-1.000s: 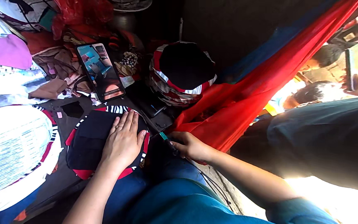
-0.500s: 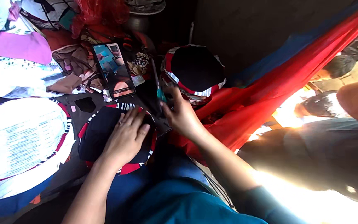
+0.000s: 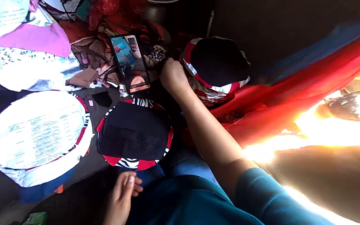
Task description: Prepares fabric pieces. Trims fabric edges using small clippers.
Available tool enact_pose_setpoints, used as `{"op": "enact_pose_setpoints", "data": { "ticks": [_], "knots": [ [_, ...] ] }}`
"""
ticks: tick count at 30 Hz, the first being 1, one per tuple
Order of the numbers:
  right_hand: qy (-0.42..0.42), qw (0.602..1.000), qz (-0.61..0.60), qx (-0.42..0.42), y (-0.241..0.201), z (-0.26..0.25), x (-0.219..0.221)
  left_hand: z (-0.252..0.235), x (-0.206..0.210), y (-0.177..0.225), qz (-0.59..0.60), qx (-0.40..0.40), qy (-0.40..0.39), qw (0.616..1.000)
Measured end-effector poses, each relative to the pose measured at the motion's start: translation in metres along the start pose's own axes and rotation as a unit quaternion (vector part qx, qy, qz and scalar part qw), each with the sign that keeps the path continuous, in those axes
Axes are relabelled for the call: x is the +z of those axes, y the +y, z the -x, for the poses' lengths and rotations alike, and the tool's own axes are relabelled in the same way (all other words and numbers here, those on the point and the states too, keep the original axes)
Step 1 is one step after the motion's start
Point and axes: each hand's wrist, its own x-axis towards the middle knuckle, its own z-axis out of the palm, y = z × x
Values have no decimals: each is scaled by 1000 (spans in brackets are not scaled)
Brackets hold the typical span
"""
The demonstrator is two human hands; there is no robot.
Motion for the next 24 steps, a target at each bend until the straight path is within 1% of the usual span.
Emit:
{"op": "enact_pose_setpoints", "data": {
  "ticks": [2, 4, 6, 8, 11, 13, 14, 16, 18, 22, 24],
  "knots": [
    [2, 1000, 16, -19, 0, 5, 2, -5, 13, -8, 68, -5, -17, 998],
    [14, 998, 38, -40, 2, 12, 3, -12, 24, -7, 137, 15, 5, 990],
    [30, 996, 61, -58, 7, 23, 3, -19, 30, 1, 198, 29, 42, 979],
    [50, 992, 72, -90, 17, 31, 4, -26, 32, 10, 226, 40, 83, 970],
    [41, 990, 67, -118, 33, 29, 5, -31, 27, 16, 233, 30, 105, 966],
    [33, 989, 65, -125, 37, 27, 5, -30, 23, 21, 228, 18, 110, 967],
    [41, 988, 67, -135, 38, 29, 6, -29, 21, 23, 218, 21, 114, 969],
    [86, 977, 57, -188, 39, 41, 9, -28, 15, 27, 177, 41, 118, 976],
    [113, 957, 16, -265, 44, 60, 12, -28, 5, 34, 123, 48, 118, 984],
    [92, 915, -76, -384, 63, 89, 34, -42, -22, 52, 19, 10, 103, 995],
    [76, 904, -83, -413, 73, 98, 47, -52, -35, 61, -21, -18, 80, 996]
  ]
}}
